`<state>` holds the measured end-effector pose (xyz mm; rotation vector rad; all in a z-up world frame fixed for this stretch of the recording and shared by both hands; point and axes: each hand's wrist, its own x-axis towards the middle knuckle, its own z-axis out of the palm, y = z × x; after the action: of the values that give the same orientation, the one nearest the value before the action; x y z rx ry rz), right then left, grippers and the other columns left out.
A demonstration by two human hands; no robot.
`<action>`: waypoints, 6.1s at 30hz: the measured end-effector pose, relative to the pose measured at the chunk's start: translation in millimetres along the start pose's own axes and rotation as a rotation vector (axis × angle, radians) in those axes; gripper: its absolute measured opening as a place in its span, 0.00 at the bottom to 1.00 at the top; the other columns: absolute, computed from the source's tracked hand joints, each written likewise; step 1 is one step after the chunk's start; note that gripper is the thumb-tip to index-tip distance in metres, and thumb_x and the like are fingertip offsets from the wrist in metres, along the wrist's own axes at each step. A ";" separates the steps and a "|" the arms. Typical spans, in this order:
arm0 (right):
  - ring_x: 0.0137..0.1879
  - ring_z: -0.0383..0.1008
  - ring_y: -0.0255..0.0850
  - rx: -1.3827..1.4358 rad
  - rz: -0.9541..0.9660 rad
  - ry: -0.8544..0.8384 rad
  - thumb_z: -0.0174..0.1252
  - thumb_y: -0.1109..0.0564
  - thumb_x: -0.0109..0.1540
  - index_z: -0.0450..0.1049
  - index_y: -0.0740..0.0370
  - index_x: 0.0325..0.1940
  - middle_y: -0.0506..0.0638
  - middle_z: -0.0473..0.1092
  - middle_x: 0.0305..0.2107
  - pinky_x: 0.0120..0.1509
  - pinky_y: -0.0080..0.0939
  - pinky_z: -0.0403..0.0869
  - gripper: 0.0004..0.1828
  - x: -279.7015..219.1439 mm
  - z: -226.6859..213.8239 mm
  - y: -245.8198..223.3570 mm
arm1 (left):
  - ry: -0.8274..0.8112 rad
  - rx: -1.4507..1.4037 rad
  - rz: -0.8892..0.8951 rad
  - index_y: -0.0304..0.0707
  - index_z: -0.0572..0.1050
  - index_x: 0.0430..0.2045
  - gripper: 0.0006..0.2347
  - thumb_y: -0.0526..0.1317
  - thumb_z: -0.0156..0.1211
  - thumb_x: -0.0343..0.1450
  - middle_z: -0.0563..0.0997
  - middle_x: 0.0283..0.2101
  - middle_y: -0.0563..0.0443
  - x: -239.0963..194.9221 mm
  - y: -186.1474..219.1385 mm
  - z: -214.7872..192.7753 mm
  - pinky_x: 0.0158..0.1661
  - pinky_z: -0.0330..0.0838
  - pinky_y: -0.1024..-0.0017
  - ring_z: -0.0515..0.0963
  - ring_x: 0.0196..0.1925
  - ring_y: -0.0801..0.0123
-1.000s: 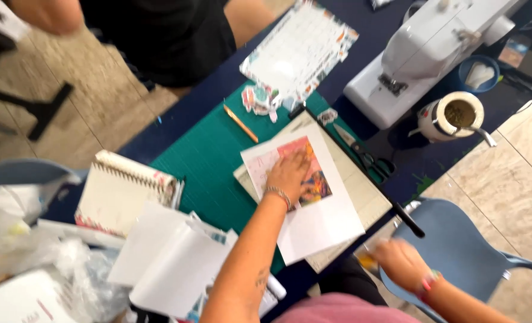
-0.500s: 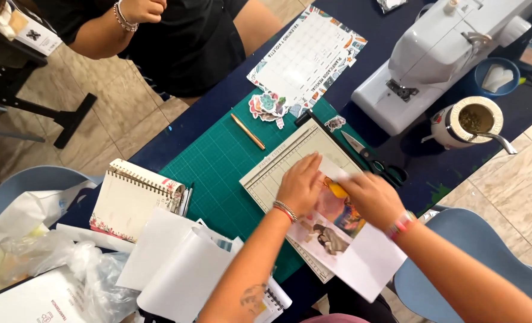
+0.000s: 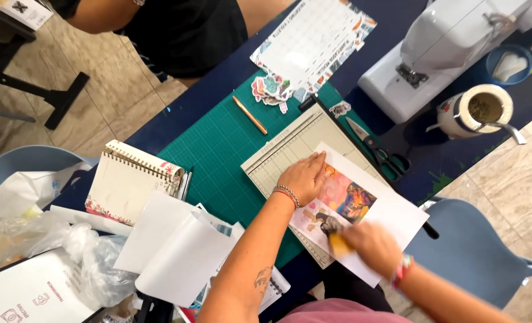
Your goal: Applying a sticker to a printed card and smoothing it with a squeegee tool
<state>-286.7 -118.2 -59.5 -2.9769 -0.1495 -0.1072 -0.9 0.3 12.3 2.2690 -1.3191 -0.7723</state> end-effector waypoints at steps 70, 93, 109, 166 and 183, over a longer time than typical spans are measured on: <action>0.37 0.75 0.41 -0.147 0.096 0.134 0.58 0.48 0.57 0.75 0.38 0.28 0.41 0.68 0.29 0.33 0.41 0.75 0.03 161.1 -6.5 -34.6 | -0.336 -0.033 -0.135 0.35 0.49 0.75 0.36 0.54 0.26 0.69 0.56 0.77 0.34 71.0 -22.6 0.9 0.72 0.55 0.45 0.62 0.76 0.42; 0.56 0.80 0.61 0.338 0.758 -0.427 0.62 0.31 0.58 0.61 0.52 0.57 0.62 0.78 0.46 0.61 0.59 0.77 0.35 179.5 -80.1 -11.6 | -0.341 -0.085 -0.159 0.44 0.47 0.76 0.34 0.53 0.25 0.71 0.52 0.79 0.42 53.4 -18.7 -12.2 0.71 0.57 0.45 0.63 0.75 0.44; 0.50 0.82 0.57 0.119 0.491 -0.676 0.55 0.27 0.59 0.57 0.50 0.61 0.55 0.78 0.40 0.56 0.59 0.80 0.37 180.1 -55.0 -55.0 | -0.387 -0.116 -0.167 0.46 0.44 0.77 0.32 0.51 0.21 0.72 0.47 0.80 0.42 42.6 -11.1 -30.1 0.75 0.49 0.55 0.54 0.79 0.50; 0.52 0.75 0.50 0.177 -0.430 -0.280 0.57 0.57 0.64 0.74 0.54 0.54 0.50 0.75 0.48 0.57 0.54 0.72 0.14 78.6 -97.3 -9.3 | 0.210 0.166 0.508 0.33 0.56 0.74 0.50 0.53 0.70 0.54 0.71 0.63 0.36 -142.6 36.5 217.3 0.69 0.59 0.52 0.71 0.65 0.47; 0.39 0.77 0.43 -0.070 -0.644 -0.182 0.66 0.52 0.60 0.73 0.56 0.52 0.49 0.76 0.35 0.46 0.43 0.78 0.18 216.2 -63.7 -46.3 | 0.176 0.437 0.337 0.48 0.58 0.71 0.23 0.42 0.30 0.77 0.51 0.81 0.53 -135.2 55.4 224.2 0.78 0.45 0.62 0.51 0.82 0.67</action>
<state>-81.0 -62.7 27.6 -2.8740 -1.1361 0.0867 -234.9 78.0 -91.8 2.2623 -1.8560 -0.1753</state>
